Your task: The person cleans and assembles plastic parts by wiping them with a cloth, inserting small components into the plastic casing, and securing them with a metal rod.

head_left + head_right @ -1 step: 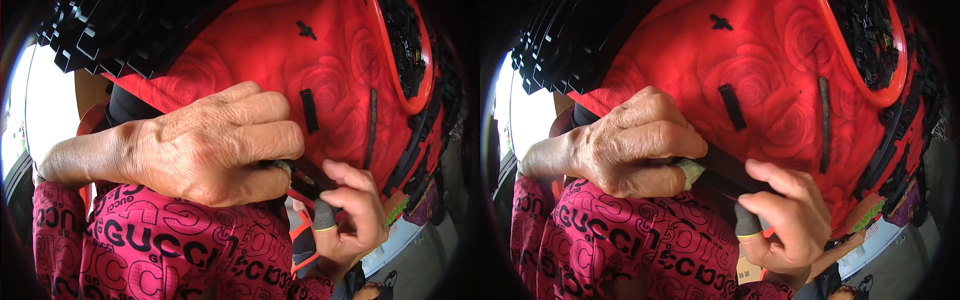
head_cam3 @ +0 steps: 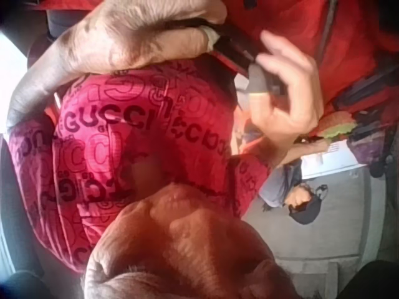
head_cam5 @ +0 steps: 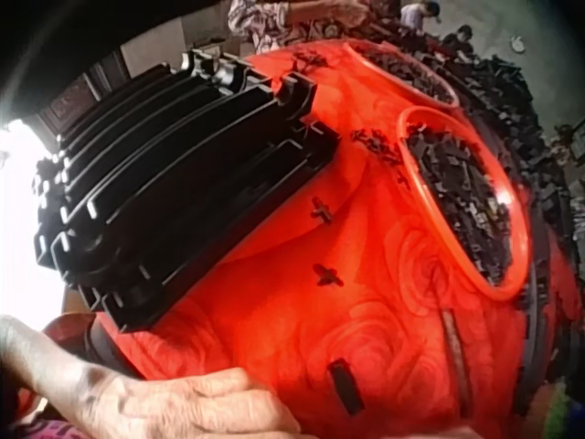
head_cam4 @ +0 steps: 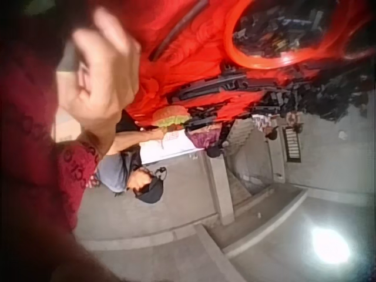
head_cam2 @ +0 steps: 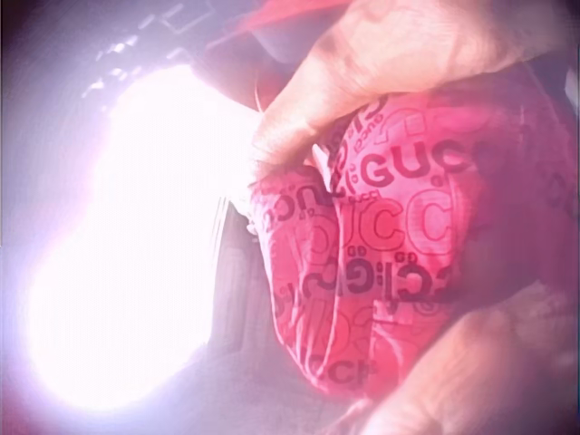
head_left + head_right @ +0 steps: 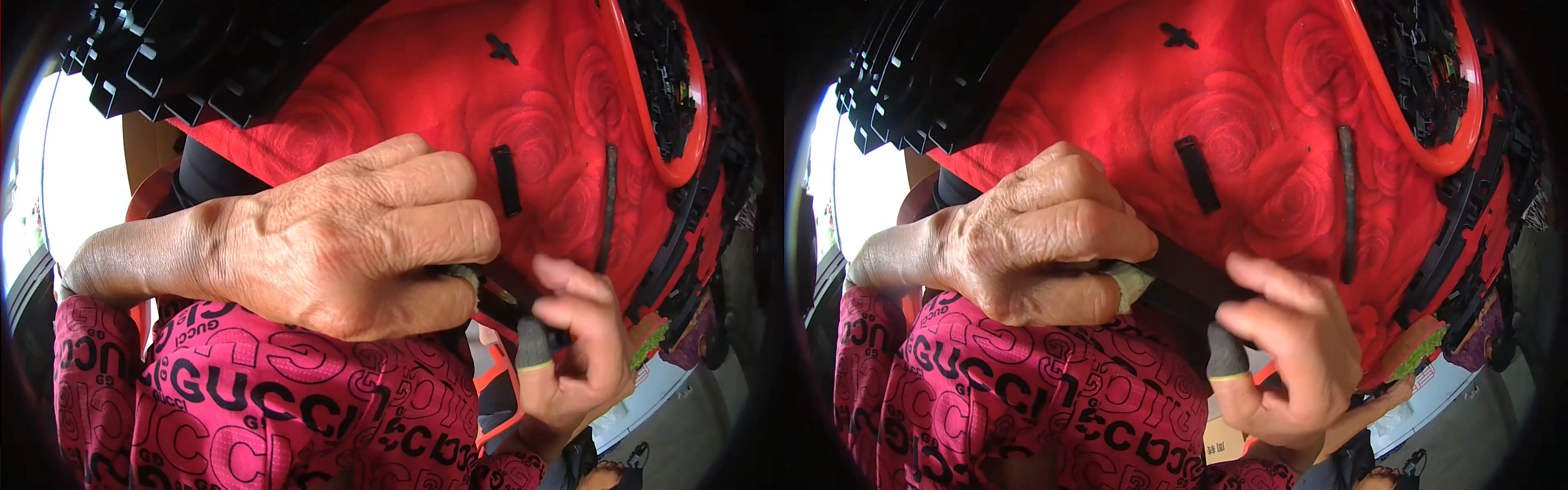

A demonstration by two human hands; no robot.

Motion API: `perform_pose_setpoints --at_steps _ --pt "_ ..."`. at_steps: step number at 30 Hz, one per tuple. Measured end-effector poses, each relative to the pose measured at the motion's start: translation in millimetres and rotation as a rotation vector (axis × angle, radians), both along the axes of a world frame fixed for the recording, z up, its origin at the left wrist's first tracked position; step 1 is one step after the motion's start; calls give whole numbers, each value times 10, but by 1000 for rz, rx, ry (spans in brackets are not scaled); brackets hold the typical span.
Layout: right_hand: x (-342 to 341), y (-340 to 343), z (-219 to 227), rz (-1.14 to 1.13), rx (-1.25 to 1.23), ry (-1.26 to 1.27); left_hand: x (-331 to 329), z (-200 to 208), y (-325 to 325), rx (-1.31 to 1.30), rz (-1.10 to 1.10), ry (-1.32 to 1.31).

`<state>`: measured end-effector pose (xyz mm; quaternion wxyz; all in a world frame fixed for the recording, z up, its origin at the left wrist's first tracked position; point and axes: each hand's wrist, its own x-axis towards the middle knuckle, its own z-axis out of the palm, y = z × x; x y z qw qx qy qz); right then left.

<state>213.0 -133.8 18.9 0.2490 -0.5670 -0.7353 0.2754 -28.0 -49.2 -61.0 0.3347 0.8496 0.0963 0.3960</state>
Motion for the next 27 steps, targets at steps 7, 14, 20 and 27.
perform_pose_setpoints --at_steps 7,14,20,27 --pt "51 161 4 42 -338 12 24 -5 -2 69 40 -48" --pt "-22 239 114 35 -470 -54 28 15 -15 35 13 -45" --pt "-25 260 95 145 -396 -141 23 12 -32 9 -2 -34" --pt "48 310 70 112 -567 -4 32 13 -103 12 60 -43"
